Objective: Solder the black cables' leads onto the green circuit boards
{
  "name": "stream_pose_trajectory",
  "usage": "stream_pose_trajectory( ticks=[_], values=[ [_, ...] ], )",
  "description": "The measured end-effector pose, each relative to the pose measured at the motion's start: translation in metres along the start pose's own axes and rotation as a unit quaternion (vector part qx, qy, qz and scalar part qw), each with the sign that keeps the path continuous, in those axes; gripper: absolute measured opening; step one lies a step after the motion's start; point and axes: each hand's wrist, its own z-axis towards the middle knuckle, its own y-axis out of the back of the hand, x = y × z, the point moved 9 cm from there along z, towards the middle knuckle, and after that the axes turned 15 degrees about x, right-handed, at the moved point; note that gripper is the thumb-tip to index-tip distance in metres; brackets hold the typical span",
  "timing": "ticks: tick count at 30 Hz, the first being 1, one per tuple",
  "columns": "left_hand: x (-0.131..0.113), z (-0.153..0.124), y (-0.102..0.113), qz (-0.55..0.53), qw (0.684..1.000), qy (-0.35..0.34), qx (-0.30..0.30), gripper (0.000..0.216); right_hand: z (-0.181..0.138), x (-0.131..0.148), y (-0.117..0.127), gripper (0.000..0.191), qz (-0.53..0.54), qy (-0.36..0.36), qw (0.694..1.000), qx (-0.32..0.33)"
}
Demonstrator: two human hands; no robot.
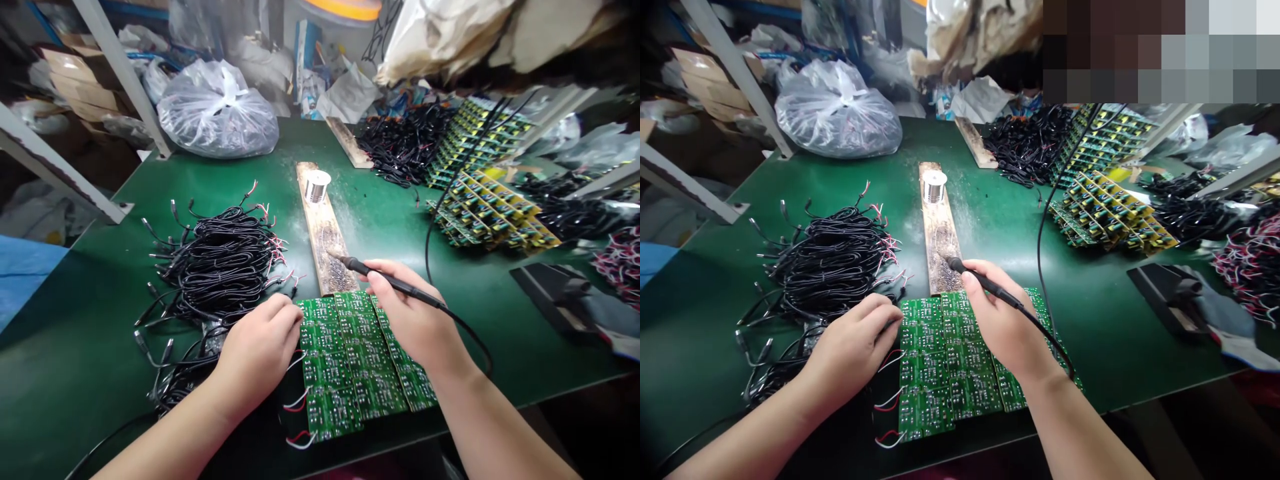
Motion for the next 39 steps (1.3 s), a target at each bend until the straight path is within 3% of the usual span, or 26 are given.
stream_pose_trajectory(
  ticks=[9, 13, 17, 21, 24, 30, 39],
  values=[
    [-0.015, -0.003, 0.001, 0.155, 0.987, -0.039, 0.016, 0.025, -0.055, 0.020, 0.001, 0.023, -0.023, 0.009, 1.000, 0.019],
    [-0.013, -0.003, -0.002, 0.160, 0.986, -0.027, 0.023, 0.024, -0.076, 0.015, -0.004, 0.020, -0.019, 0.012, 0.999, 0.038],
    [-0.007, -0.003, -0.001, 0.095, 0.995, 0.005, 0.014, 0.022, -0.089, 0.004, -0.008, 0.019, 0.005, 0.010, 0.999, 0.043],
    [-0.003, -0.004, 0.003, -0.039, 0.999, 0.012, 0.018, 0.017, -0.087, 0.010, -0.018, 0.021, -0.005, 0.050, 0.999, 0.015],
    [-0.004, -0.006, 0.006, -0.108, 0.994, -0.002, 0.018, 0.016, -0.078, 0.034, -0.036, 0.030, -0.051, 0.149, 0.988, -0.005],
    [-0.007, -0.007, 0.009, -0.089, 0.995, -0.036, -0.007, 0.016, -0.063, 0.053, -0.079, 0.051, -0.083, 0.274, 0.958, 0.026],
    [-0.014, -0.009, 0.010, -0.085, 0.993, -0.076, -0.012, 0.015, -0.051, 0.049, -0.083, 0.050, -0.060, 0.264, 0.961, 0.058]
  ],
)
